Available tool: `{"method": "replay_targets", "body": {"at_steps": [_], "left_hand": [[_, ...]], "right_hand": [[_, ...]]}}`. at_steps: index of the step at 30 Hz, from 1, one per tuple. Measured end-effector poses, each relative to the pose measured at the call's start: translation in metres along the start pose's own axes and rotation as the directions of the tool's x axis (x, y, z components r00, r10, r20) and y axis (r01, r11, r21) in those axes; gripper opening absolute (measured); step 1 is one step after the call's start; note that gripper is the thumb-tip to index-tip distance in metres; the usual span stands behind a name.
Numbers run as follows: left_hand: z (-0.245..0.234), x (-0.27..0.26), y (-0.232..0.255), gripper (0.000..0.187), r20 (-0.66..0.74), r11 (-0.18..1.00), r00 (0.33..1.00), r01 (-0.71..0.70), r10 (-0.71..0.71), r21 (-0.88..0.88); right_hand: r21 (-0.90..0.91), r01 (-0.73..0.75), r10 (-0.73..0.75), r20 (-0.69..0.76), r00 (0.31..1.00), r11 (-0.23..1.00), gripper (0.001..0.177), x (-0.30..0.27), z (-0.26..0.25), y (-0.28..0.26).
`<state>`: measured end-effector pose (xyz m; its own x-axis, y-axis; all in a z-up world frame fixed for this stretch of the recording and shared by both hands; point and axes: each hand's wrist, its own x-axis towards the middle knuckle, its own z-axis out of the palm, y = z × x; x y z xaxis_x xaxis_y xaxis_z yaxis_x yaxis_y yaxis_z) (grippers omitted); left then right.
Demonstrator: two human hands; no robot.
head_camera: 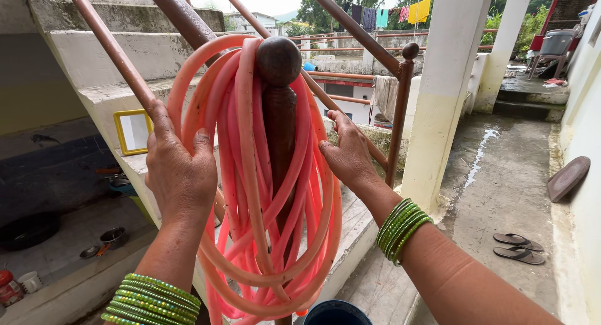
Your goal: The person coils a long pink hose around a wooden banister on a balcony by hand, gathering the hose from the floor and looping it repeatedly over the banister post.
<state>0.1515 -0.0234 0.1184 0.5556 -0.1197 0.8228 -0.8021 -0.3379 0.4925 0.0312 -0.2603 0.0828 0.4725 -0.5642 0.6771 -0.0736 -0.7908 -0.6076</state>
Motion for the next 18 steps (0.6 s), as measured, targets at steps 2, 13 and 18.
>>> {"method": "replay_targets", "body": {"at_steps": [2, 13, 18], "left_hand": [[-0.003, -0.002, 0.004, 0.084, 0.109, 0.985, 0.979, 0.17, -0.17, 0.011], [0.0, -0.005, -0.001, 0.099, 0.03, 0.989, 0.994, 0.105, -0.109, 0.105], [-0.002, -0.012, 0.001, 0.102, 0.042, 0.988, 0.99, 0.131, -0.134, 0.084]], "right_hand": [[0.016, -0.002, 0.002, 0.005, 1.0, 1.0, 0.064, -0.002, -0.004, -0.005], [-0.015, 0.028, -0.028, 0.007, 1.0, 1.0, 0.061, -0.006, -0.014, -0.014], [0.008, 0.025, -0.025, 0.032, 0.999, 1.0, 0.061, -0.01, -0.014, -0.019]]}}
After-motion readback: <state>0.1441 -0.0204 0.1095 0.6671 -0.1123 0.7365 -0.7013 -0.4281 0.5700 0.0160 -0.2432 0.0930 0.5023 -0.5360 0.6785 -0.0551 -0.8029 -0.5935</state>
